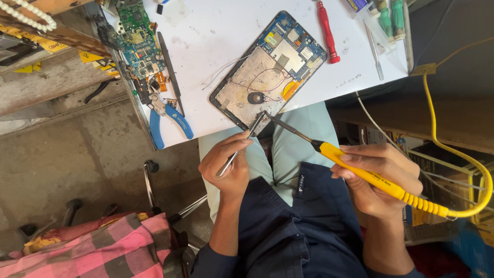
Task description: The person sits at a repair bench holding a soldering iron in one hand and a thin metal tool in the other, soldering a wire on the exposed motherboard of a disassembled phone lying on the bench. Near the end they hold a blue spool of solder and feed solder onto the iron tip.
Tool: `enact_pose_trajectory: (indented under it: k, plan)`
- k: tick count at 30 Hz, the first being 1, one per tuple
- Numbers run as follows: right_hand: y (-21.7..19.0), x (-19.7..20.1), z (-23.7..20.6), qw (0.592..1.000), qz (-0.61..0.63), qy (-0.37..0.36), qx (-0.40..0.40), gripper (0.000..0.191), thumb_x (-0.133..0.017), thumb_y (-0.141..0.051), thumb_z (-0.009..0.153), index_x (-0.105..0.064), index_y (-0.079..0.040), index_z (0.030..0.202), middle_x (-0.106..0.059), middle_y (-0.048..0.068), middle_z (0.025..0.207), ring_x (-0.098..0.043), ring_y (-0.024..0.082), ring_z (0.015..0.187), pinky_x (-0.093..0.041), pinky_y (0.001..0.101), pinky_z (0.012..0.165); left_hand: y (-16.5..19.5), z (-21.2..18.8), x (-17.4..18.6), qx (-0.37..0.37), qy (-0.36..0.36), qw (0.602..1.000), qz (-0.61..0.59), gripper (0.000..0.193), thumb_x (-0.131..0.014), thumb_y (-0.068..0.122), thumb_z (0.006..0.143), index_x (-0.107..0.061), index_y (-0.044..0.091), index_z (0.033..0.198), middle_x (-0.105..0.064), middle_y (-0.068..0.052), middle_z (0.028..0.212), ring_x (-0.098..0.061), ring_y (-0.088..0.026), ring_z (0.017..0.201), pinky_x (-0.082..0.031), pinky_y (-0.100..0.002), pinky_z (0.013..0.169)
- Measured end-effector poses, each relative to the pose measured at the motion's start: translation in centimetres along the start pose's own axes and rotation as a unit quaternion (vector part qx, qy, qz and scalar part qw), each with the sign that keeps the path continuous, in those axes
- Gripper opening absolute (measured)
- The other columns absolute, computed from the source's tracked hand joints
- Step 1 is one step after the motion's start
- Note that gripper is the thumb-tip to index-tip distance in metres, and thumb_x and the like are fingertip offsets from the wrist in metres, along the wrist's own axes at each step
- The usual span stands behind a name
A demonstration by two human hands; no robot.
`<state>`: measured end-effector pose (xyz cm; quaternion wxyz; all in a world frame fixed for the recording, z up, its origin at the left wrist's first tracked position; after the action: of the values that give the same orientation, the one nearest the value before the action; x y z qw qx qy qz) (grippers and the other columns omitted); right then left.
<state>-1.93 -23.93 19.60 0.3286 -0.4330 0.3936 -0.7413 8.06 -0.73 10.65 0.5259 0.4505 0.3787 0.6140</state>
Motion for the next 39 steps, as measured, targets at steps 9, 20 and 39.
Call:
enact_pose_trajectory:
  k: [9, 20, 39]
  plan:
    - [-0.04, 0.04, -0.14, 1.0, 0.001, 0.001, -0.005, 0.015, -0.076, -0.003, 0.095, -0.068, 0.009, 0.1, -0.07, 0.023, 0.104, -0.077, 0.024, 0.075, -0.067, 0.0289, 0.067, -0.13, -0.09, 0.03, 0.0, 0.005, 1.0, 0.003, 0.022, -0.075, -0.018, 0.082, -0.071, 0.001, 0.093, -0.078, -0.015, 0.095, -0.079, -0.024, 0.092, -0.063, -0.03, 0.084]
    - [0.22, -0.03, -0.19, 1.0, 0.006, 0.0, 0.0, 0.015, -0.075, -0.002, 0.096, -0.067, 0.01, 0.101, -0.069, 0.024, 0.105, -0.077, 0.025, 0.078, -0.068, 0.0299, 0.067, -0.04, -0.09, 0.02, -0.004, 0.006, 1.0, 0.0, 0.021, -0.075, -0.017, 0.083, -0.07, 0.001, 0.092, -0.078, -0.015, 0.094, -0.079, -0.024, 0.093, -0.063, -0.031, 0.085]
    - [0.34, 0.0, -0.14, 1.0, 0.007, -0.003, 0.0, 0.014, -0.075, -0.002, 0.095, -0.068, 0.009, 0.101, -0.069, 0.024, 0.106, -0.077, 0.025, 0.077, -0.068, 0.0294, 0.067, -0.12, -0.1, 0.08, -0.005, 0.001, 1.0, 0.005, 0.02, -0.074, -0.017, 0.082, -0.071, 0.0, 0.092, -0.078, -0.016, 0.094, -0.079, -0.025, 0.093, -0.062, -0.031, 0.084]
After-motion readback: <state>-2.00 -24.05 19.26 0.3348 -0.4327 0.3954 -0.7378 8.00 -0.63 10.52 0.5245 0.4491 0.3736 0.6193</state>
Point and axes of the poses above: each hand's wrist, its own z-axis towards the middle knuckle, its own x-axis out of the back of the hand, y = z × x, the point moved 9 cm from there along z, towards the middle knuckle
